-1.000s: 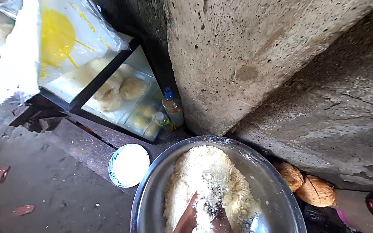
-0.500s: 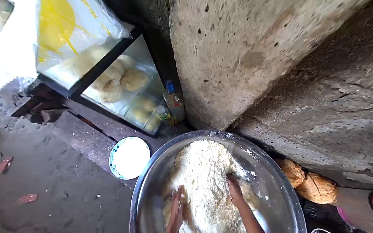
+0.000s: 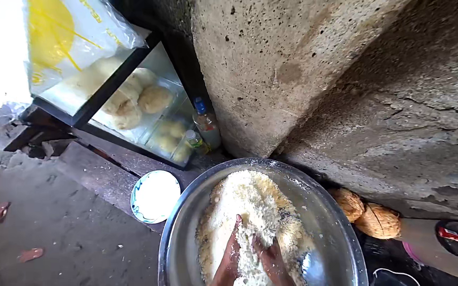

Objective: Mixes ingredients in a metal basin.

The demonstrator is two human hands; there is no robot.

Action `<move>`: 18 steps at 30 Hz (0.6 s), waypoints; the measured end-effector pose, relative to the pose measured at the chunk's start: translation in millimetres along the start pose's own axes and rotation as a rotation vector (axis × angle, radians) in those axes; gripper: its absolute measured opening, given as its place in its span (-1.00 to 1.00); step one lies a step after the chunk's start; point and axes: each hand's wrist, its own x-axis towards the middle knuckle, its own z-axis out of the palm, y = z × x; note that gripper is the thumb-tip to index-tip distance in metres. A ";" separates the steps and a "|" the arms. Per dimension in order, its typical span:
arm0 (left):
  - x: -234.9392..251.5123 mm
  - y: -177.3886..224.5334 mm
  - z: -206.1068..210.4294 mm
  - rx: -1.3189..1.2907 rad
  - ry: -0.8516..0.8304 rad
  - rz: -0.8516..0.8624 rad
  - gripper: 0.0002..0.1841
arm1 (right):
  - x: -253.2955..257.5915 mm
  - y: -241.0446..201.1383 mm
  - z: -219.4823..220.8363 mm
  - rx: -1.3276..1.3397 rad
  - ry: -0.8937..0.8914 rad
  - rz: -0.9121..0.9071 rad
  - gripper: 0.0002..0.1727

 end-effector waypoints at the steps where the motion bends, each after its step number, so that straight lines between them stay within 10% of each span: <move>1: 2.2 -3.6 -1.1 -0.015 -0.023 -0.015 -0.39 | -5.1 3.6 1.3 -0.060 -0.027 -0.070 -0.15; 9: -5.3 -12.8 -82.0 0.392 0.376 0.064 -0.50 | 42.0 79.2 -100.6 -0.519 0.055 -0.246 -0.38; 13: 35.4 -77.0 -187.4 0.794 0.539 0.059 -0.41 | 46.6 110.7 -134.9 -0.547 0.127 0.391 -0.47; 18: 36.6 -88.4 -140.2 0.556 0.361 -0.151 -0.34 | 15.7 123.3 -72.5 0.084 0.149 0.768 -0.47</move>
